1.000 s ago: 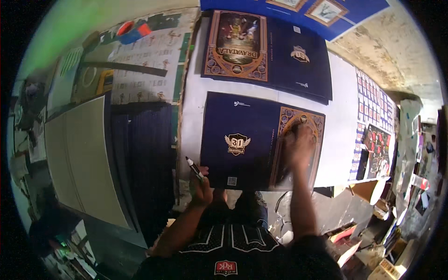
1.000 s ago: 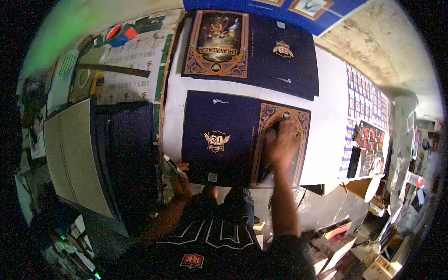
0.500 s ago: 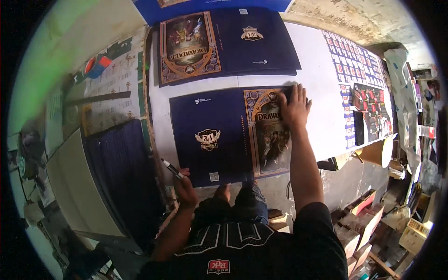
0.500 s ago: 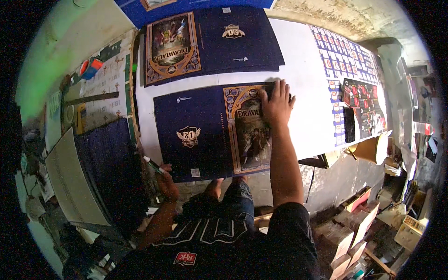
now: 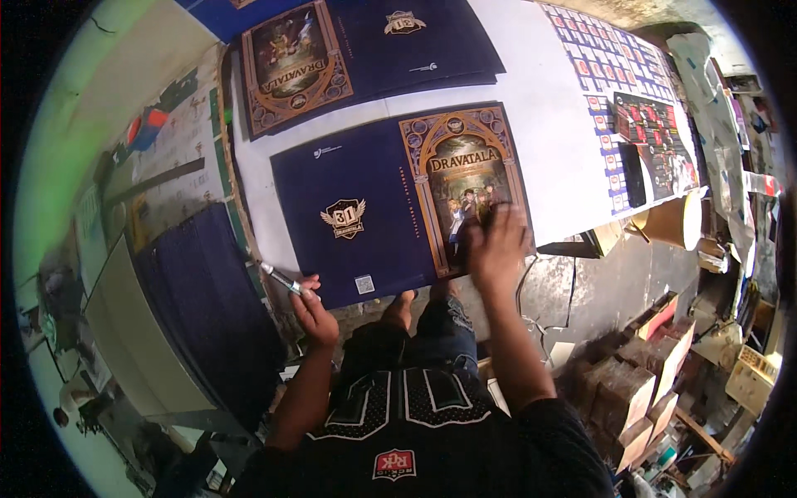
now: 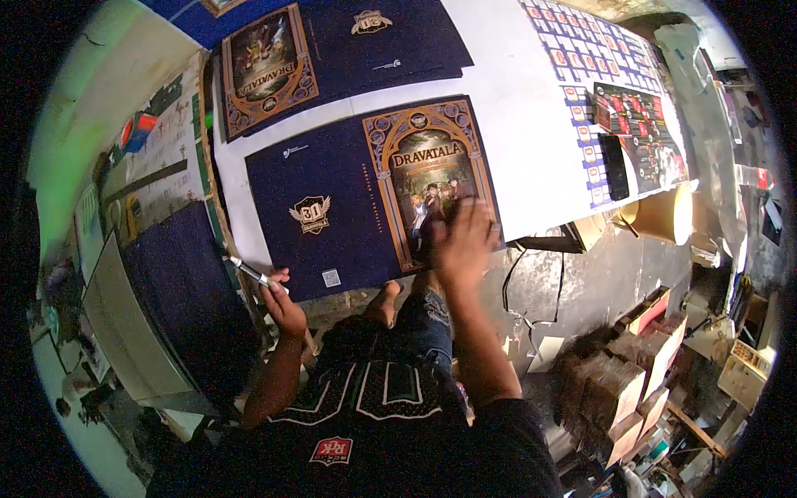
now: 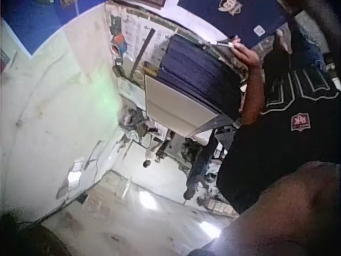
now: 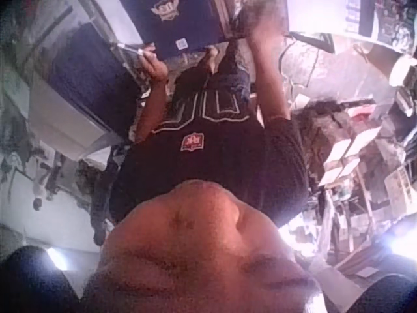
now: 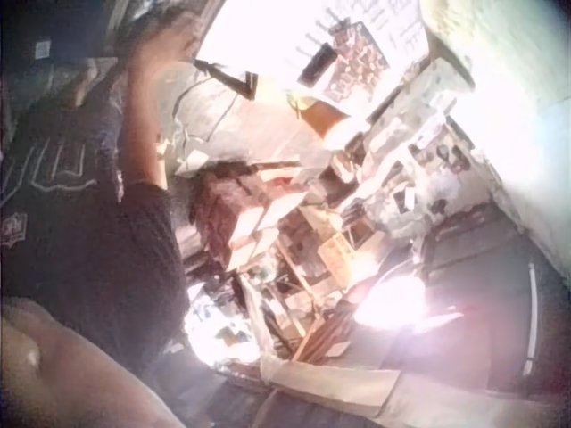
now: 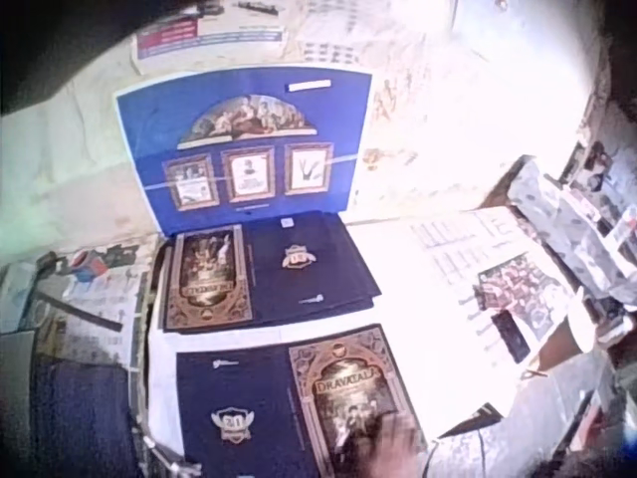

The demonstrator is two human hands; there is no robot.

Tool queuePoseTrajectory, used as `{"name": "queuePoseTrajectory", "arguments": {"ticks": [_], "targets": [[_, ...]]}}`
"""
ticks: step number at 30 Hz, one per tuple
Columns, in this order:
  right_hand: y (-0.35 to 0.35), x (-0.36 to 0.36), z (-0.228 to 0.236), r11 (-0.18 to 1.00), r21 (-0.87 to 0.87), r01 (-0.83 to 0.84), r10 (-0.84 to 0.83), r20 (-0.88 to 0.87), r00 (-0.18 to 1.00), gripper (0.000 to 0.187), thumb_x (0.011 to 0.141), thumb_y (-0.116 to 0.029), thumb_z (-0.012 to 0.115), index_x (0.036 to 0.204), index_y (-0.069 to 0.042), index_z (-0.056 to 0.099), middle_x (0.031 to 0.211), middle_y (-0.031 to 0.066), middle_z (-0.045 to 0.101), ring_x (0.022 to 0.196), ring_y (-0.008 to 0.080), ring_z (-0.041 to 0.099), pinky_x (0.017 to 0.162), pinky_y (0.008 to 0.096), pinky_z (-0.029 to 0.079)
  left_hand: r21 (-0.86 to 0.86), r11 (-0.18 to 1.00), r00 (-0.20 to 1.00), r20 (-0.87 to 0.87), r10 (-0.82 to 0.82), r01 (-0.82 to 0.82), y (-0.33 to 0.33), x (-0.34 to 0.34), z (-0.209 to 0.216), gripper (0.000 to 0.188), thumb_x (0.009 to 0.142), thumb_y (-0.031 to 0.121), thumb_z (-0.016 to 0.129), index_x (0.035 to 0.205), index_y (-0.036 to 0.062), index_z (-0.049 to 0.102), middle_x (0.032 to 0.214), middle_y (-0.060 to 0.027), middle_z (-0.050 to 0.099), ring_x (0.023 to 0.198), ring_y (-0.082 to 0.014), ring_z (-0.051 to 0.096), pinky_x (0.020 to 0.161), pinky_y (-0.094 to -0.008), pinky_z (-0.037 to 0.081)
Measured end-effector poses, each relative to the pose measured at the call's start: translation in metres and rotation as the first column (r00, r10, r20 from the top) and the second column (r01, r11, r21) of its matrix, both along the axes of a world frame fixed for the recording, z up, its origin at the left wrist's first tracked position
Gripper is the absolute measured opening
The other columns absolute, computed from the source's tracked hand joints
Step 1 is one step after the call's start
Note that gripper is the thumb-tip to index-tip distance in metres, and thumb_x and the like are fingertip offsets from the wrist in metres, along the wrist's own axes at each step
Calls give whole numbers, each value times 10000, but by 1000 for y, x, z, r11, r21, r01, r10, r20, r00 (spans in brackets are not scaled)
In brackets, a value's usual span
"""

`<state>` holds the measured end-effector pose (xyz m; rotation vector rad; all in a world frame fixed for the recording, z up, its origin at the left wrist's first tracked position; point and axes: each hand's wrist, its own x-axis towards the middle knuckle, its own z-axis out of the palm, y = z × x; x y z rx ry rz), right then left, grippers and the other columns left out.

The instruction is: The person wipes book covers with a cloth, marks the corners with a marker, and stacks them on a table.

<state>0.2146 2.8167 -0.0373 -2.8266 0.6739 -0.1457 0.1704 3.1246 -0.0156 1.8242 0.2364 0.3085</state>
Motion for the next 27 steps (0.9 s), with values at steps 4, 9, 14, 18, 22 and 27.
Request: {"name": "queuePoseTrajectory", "arguments": {"ticks": [4, 9, 14, 18, 22, 27], "targets": [[158, -23, 52, 634, 196, -748, 750, 81, 656, 593, 938, -358, 505, 1430, -43, 405, 1449, 177, 437, 1367, 339, 370, 1135, 516, 222, -72, 996, 996, -71, 55, -60, 5, -2, 0, 245, 1052, 193, 332, 1070, 17, 501, 1062, -118, 552, 1042, -223, 525, 922, -357, 398], [31, 32, 28, 874, -111, -474, 486, 165, 858, 694, 886, -444, 593, 1414, -25, 429, 1425, 219, 470, 1221, 363, 524, 1107, 593, 248, -23, 997, 998, -3, 70, -70, 10, -9, -3, 267, 1052, 222, 340, 1065, 17, 511, 1061, -129, 557, 1040, -227, 528, 933, -379, 395], [62, 118, 39, 878, -94, -470, 477, 89, 874, 684, 952, -478, 505, 1458, -37, 372, 1526, 228, 318, 1419, 339, 311, 1123, 582, 217, -67, 998, 1000, -1, 17, -17, 16, -10, -2, 299, 1054, 251, 334, 1034, 22, 525, 1073, -143, 564, 1033, -254, 538, 962, -419, 390], [216, 47, 54, 457, 17, -889, 883, -130, 451, 677, 933, -452, 497, 1482, -88, 341, 1550, 167, 308, 1435, 296, 296, 1146, 561, 199, 42, 999, 987, 159, -31, 25, 27, -16, -3, 289, 1042, 243, 353, 1038, 12, 527, 1068, -157, 565, 1030, -272, 538, 966, -435, 395], [203, -21, 47, 365, 145, -920, 931, -62, 360, 666, 937, -376, 515, 1513, -117, 304, 1588, 139, 235, 1467, 273, 232, 1170, 534, 165, 160, 984, 964, 242, -115, 77, 23, -26, 23, 273, 1004, 208, 373, 1049, -9, 532, 1068, -197, 573, 1024, -319, 556, 977, -464, 410], [96, -12, 54, 723, 148, -675, 685, -29, 728, 607, 905, -326, 591, 1437, -94, 412, 1508, 157, 374, 1413, 310, 331, 1157, 542, 178, 104, 992, 987, 141, -81, 66, 18, -10, 17, 240, 997, 161, 375, 1075, -4, 530, 1081, -198, 585, 1046, -315, 566, 1009, -465, 399]]}}
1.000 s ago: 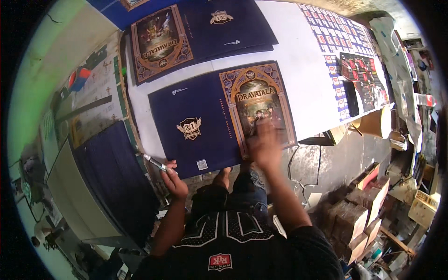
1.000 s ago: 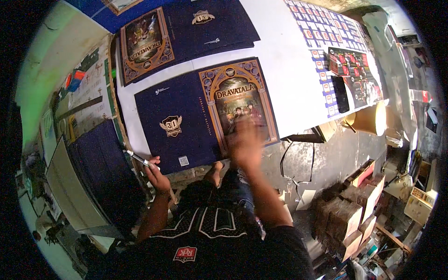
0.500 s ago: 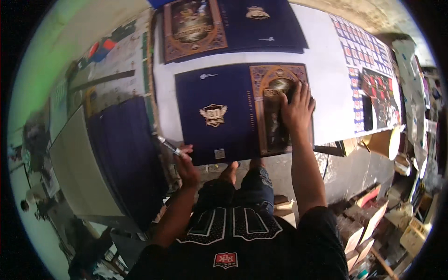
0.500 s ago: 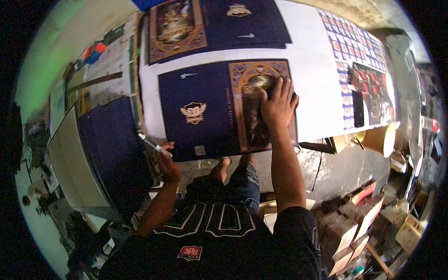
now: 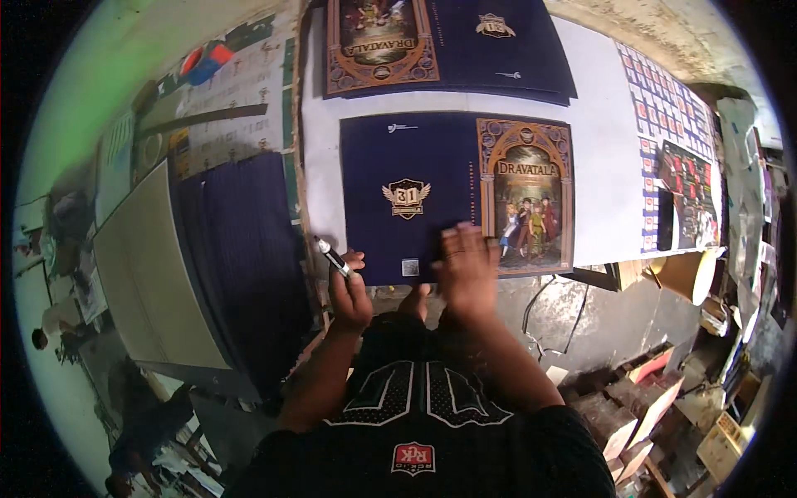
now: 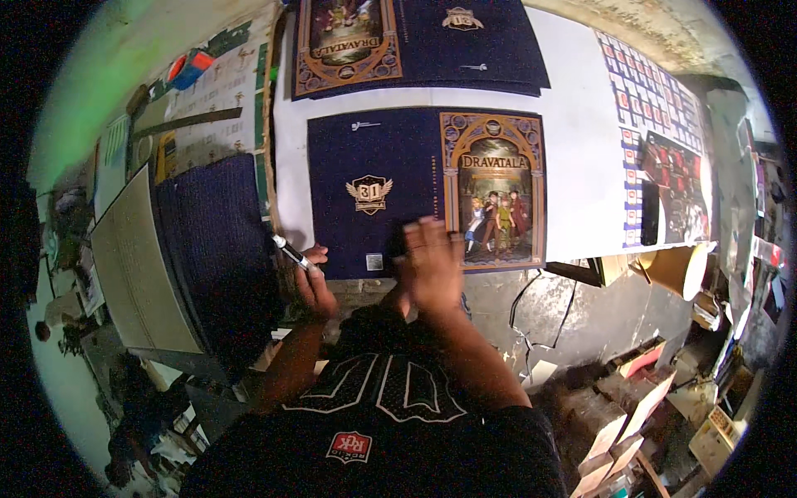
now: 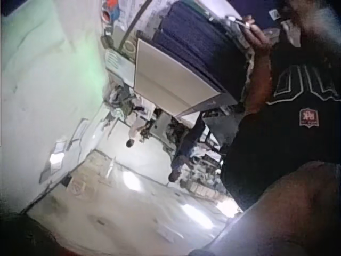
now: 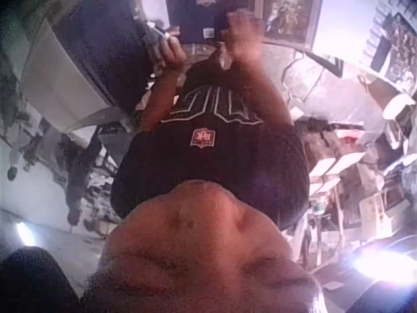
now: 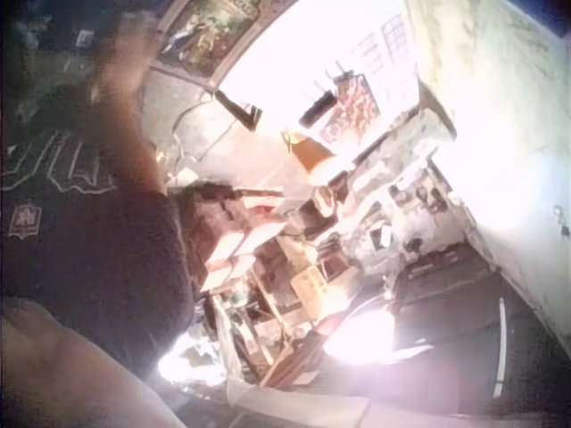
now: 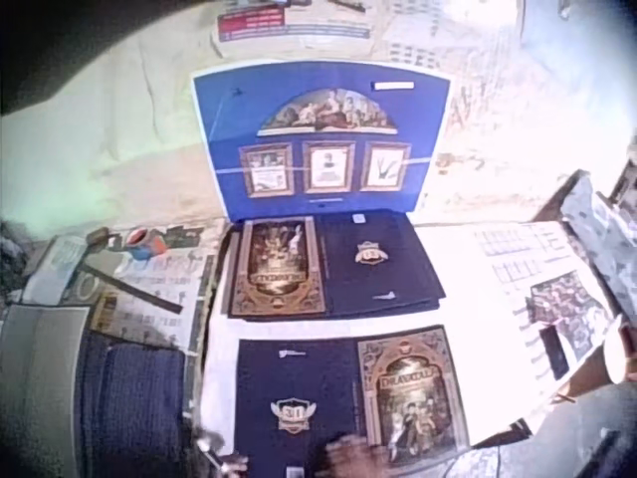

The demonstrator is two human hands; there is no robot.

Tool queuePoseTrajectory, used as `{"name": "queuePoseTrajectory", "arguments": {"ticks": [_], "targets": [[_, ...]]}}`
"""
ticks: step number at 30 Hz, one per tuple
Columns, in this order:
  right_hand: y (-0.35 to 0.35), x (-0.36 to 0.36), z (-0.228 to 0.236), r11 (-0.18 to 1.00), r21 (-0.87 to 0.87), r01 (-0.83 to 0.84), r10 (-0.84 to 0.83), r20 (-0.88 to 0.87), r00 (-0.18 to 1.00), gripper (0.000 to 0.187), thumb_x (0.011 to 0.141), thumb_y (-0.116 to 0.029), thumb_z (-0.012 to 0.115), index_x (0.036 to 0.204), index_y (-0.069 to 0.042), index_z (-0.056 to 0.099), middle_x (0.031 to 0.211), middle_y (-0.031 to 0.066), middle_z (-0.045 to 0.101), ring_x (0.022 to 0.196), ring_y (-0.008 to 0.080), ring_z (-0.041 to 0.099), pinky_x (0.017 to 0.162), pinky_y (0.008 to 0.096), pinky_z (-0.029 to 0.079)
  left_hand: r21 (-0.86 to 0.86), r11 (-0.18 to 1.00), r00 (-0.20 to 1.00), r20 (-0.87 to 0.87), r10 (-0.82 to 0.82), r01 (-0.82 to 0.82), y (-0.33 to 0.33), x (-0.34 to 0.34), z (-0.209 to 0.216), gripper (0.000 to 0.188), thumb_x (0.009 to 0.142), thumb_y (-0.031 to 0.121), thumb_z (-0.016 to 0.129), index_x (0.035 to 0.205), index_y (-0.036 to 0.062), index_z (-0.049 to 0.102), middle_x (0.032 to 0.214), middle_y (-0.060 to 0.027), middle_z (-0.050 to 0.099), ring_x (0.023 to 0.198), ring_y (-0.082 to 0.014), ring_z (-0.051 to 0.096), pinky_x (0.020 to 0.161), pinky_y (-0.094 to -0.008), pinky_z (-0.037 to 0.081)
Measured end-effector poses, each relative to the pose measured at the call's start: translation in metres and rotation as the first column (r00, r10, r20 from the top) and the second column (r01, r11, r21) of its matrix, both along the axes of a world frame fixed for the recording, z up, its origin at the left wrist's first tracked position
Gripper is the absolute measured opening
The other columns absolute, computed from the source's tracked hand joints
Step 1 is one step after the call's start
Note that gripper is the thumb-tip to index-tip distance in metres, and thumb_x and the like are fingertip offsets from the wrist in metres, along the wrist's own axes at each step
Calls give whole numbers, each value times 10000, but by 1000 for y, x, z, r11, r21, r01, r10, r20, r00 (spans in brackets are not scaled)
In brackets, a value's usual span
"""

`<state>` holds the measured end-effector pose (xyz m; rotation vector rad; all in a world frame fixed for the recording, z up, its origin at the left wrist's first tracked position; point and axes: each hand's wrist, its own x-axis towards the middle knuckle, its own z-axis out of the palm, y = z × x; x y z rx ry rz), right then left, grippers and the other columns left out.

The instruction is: The person wipes book covers with a cloth, marks the corners with a marker, and stacks them on a table.

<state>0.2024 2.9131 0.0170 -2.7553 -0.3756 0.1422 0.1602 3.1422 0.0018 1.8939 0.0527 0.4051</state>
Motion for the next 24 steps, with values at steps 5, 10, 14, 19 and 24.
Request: {"name": "queuePoseTrajectory", "arguments": {"ticks": [5, 10, 14, 19, 24], "targets": [[-134, 47, -12, 719, -184, 670, -640, 200, 742, 607, 982, -351, 456, 1489, -42, 328, 1549, 210, 293, 1447, 357, 254, 1168, 553, 121, -56, 998, 992, -128, -2, -6, -16, 7, -1, 206, 1012, 133, 373, 1076, 2, 518, 1089, -177, 585, 1053, -292, 561, 1052, -443, 367], [36, 8, 6, 998, -16, -67, 63, -179, 982, 636, 952, -380, 474, 1481, -54, 337, 1564, 166, 281, 1466, 313, 220, 1168, 528, 157, -91, 988, 977, -186, 103, -122, -17, 2, -12, 249, 1039, 206, 360, 1015, 20, 524, 1033, -140, 577, 1020, -252, 541, 977, -433, 396], [37, 121, 3, 994, -54, -94, 100, 131, 986, 648, 946, -402, 502, 1448, -20, 353, 1498, 198, 363, 1416, 338, 304, 1152, 526, 203, -7, 996, 977, -199, 82, -85, -11, 0, -24, 351, 1047, 352, 380, 981, 42, 530, 1016, -122, 559, 1005, -248, 542, 971, -439, 394], [-150, 184, -15, 916, -75, 393, -345, 351, 871, 614, 941, -409, 543, 1428, -58, 410, 1471, 177, 416, 1397, 340, 337, 1154, 496, 216, -107, 993, 984, -175, 29, -49, -19, 4, -17, 359, 1048, 368, 384, 1039, 29, 503, 1026, -103, 529, 1023, -248, 530, 1005, -423, 376], [-148, 36, -4, 866, -132, 483, -473, 99, 875, 693, 946, -433, 528, 1473, -29, 328, 1529, 216, 320, 1421, 362, 302, 1152, 552, 191, -35, 993, 970, -224, 98, -109, -21, 7, -9, 263, 1043, 230, 349, 1052, 9, 493, 996, -104, 528, 1010, -238, 527, 1005, -407, 379]]}}
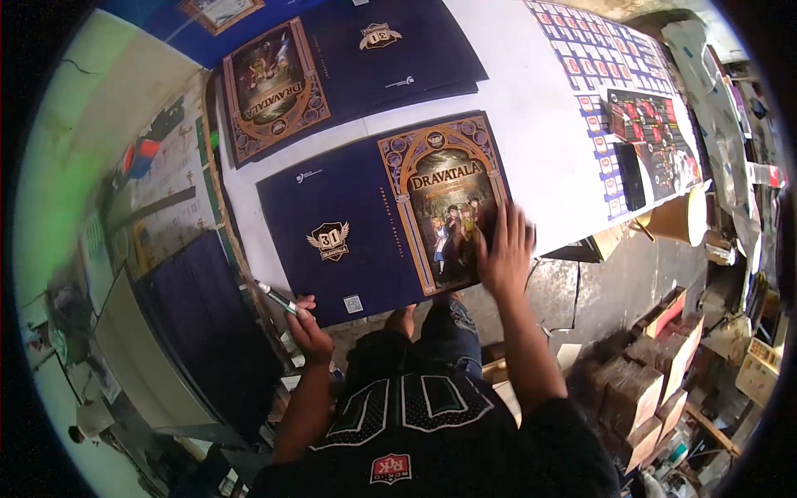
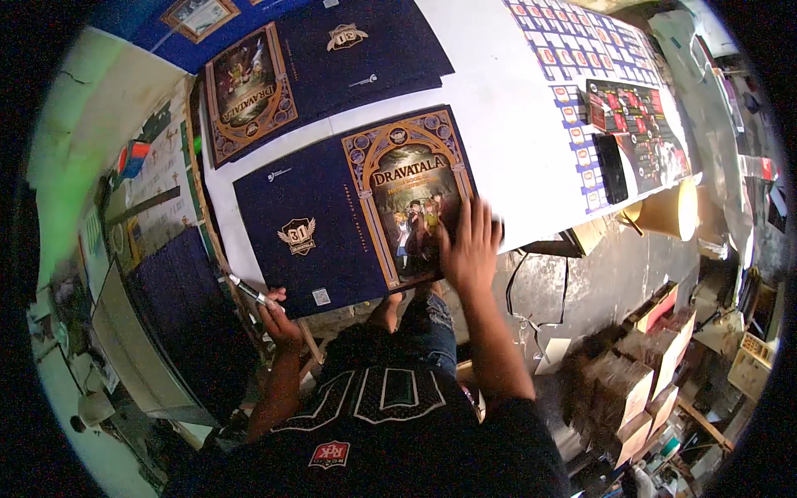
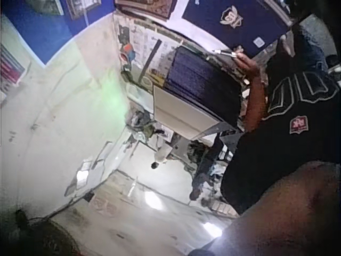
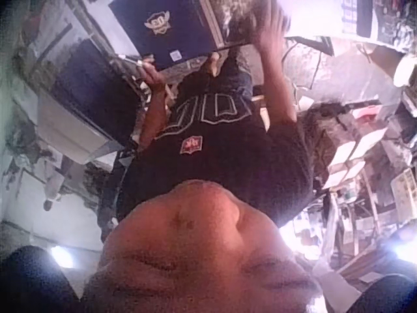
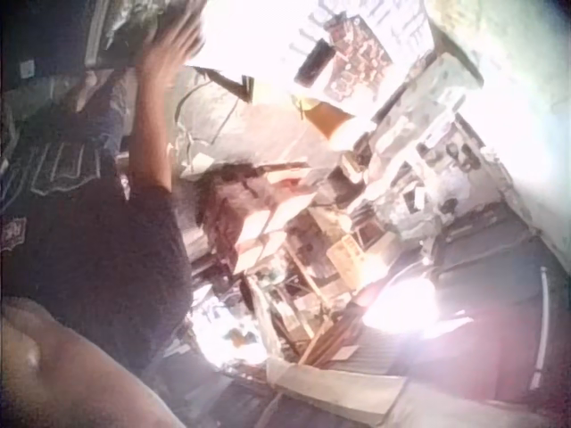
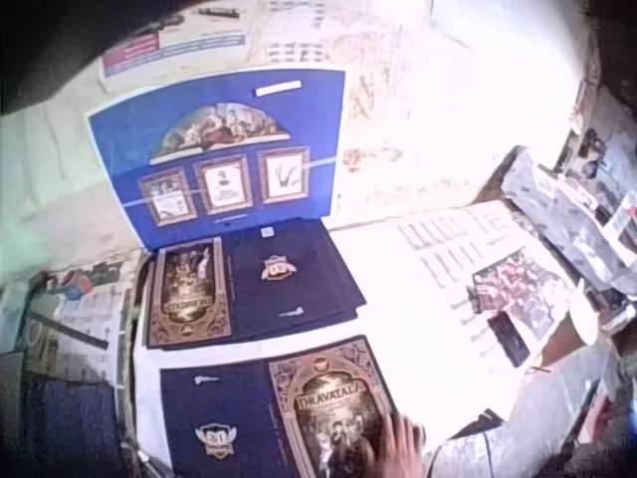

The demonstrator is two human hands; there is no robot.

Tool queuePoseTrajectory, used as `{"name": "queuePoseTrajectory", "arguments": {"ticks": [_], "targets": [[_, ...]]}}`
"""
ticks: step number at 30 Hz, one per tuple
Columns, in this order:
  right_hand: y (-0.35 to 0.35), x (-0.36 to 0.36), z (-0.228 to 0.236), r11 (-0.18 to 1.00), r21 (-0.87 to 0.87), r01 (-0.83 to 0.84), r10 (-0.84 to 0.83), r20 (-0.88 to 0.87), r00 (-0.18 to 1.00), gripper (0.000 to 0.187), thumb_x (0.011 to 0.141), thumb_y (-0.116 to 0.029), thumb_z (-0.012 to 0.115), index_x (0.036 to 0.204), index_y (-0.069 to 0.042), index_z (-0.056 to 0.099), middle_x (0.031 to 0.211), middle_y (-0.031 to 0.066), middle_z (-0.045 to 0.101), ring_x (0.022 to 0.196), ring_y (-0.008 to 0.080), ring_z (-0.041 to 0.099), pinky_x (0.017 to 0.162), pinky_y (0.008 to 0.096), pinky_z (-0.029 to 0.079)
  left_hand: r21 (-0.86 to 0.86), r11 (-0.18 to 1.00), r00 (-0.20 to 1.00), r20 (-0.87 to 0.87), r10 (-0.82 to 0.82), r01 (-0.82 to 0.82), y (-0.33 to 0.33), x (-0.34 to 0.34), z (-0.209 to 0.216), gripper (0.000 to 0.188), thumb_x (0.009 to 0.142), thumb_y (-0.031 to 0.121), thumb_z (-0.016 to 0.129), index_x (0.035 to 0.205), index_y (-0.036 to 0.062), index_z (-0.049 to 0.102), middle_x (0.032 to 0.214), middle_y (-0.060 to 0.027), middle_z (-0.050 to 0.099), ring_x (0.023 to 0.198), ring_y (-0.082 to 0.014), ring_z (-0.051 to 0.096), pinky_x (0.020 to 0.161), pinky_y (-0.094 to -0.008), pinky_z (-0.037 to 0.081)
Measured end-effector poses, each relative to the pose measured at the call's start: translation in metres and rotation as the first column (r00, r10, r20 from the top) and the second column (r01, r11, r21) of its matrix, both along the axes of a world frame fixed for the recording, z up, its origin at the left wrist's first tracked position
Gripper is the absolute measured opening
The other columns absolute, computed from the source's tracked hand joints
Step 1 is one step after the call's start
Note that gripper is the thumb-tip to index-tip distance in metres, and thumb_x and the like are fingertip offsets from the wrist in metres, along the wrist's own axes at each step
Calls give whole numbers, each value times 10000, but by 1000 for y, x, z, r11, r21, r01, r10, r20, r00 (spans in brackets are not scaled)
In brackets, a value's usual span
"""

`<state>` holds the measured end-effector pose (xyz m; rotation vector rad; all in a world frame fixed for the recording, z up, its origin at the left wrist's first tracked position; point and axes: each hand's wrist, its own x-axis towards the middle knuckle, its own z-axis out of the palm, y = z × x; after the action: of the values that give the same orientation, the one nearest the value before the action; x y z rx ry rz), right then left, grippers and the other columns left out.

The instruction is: The person wipes book covers with a cloth, marks the corners with a marker, and stacks them on a table.

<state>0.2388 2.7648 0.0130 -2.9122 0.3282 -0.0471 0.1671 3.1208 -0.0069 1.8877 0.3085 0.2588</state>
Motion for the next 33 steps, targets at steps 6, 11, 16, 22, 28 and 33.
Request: {"name": "queuePoseTrajectory", "arguments": {"ticks": [6, 11, 16, 22, 28, 33], "targets": [[120, -64, 2, 933, 235, -274, 296, -61, 953, 611, 926, -310, 536, 1443, -25, 377, 1524, 207, 331, 1432, 351, 284, 1144, 521, 205, 42, 999, 1000, 29, -1, 0, -9, 10, 9, 290, 1057, 210, 309, 1014, 4, 509, 974, -116, 538, 969, -246, 527, 907, -385, 398], [24, -6, -5, 995, 74, -70, 75, -68, 995, 626, 967, -378, 479, 1476, -44, 338, 1540, 210, 306, 1439, 357, 269, 1165, 521, 179, 22, 999, 998, 58, 26, -27, 3, 4, 2, 290, 1054, 210, 316, 992, 4, 511, 956, -120, 552, 944, -247, 539, 894, -387, 410], [-16, 95, -13, 999, -49, 17, -13, 93, 996, 676, 998, -461, 402, 1485, -6, 292, 1545, 228, 277, 1452, 369, 218, 1178, 499, 158, 41, 998, 996, 80, -46, 42, 7, 2, -1, 328, 1060, 272, 319, 1006, 22, 525, 995, -136, 569, 994, -252, 537, 894, -425, 425], [174, 158, -5, 962, 13, -274, 272, 97, 957, 730, 989, -508, 387, 1477, 28, 295, 1531, 217, 309, 1450, 333, 239, 1186, 485, 134, -43, 999, 995, 95, -17, 22, 16, -12, -12, 346, 1053, 333, 361, 1100, 48, 553, 1062, -122, 589, 989, -253, 554, 912, -444, 425], [306, 126, -9, 644, 25, -764, 756, 130, 642, 578, 999, -402, 376, 1456, -49, 371, 1549, 135, 313, 1461, 273, 227, 1188, 472, 152, -250, 967, 993, 94, 76, -51, 4, -4, 6, 308, 1039, 324, 413, 1057, 36, 522, 1028, -97, 552, 954, -178, 527, 906, -356, 423], [265, -22, -6, 260, 13, -966, 964, -57, 259, 593, 924, -367, 529, 1439, -95, 417, 1521, 132, 364, 1433, 293, 290, 1154, 494, 235, -110, 993, 964, 258, 73, -46, 21, -5, -8, 304, 1031, 311, 421, 1036, 29, 533, 1003, -111, 560, 930, -197, 540, 862, -378, 446]]}}
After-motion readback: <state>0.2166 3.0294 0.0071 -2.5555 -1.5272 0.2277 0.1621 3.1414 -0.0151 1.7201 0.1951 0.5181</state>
